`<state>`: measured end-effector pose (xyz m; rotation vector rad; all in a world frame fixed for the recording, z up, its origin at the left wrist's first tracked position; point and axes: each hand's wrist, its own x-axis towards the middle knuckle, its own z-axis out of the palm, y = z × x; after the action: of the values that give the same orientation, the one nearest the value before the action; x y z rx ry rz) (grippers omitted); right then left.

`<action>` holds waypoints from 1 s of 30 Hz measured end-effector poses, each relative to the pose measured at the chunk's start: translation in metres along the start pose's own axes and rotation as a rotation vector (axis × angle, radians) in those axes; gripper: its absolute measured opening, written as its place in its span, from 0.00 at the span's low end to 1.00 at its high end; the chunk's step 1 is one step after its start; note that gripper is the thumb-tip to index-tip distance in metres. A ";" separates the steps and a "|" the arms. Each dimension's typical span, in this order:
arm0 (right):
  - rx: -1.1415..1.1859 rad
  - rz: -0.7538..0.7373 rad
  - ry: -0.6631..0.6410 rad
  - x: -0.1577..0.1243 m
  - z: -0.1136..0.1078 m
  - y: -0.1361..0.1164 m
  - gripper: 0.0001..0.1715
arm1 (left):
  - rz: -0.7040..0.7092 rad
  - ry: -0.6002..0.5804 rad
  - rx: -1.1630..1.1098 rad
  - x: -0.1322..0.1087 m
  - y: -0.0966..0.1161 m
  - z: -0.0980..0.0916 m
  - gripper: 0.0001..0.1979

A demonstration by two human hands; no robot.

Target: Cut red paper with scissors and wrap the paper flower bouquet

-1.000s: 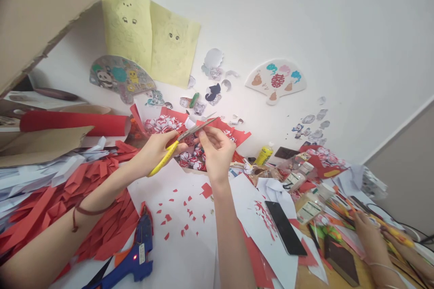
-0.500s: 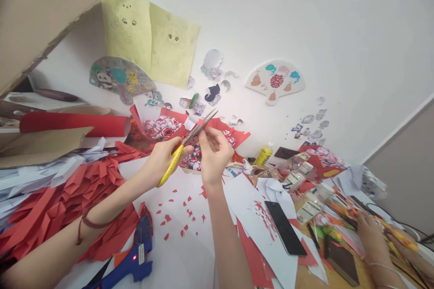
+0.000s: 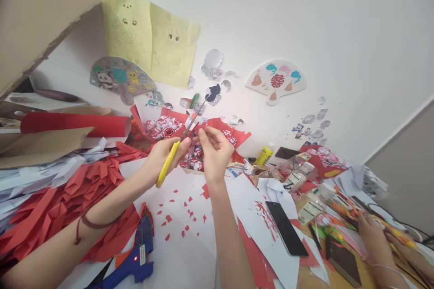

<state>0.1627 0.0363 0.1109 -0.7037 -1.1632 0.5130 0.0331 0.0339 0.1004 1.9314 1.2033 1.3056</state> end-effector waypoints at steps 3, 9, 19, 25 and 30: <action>0.088 0.085 -0.089 0.007 -0.008 -0.002 0.14 | -0.015 0.039 0.165 0.005 -0.002 -0.014 0.27; 0.344 0.341 -0.220 0.018 -0.029 -0.008 0.10 | -0.052 0.265 0.704 0.014 -0.019 -0.027 0.21; 0.669 0.667 -0.381 0.021 -0.033 -0.010 0.11 | 0.244 0.421 1.034 0.025 -0.043 -0.033 0.10; 0.686 0.772 -0.467 0.012 -0.022 -0.007 0.15 | 0.031 0.131 -0.174 0.023 -0.020 -0.033 0.18; 0.703 0.842 -0.554 0.007 -0.012 -0.001 0.15 | 0.129 -0.022 -0.616 0.015 -0.006 -0.023 0.14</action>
<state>0.1764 0.0379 0.1136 -0.4023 -1.0327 1.8152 0.0119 0.0483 0.1121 1.5757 0.5677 1.4951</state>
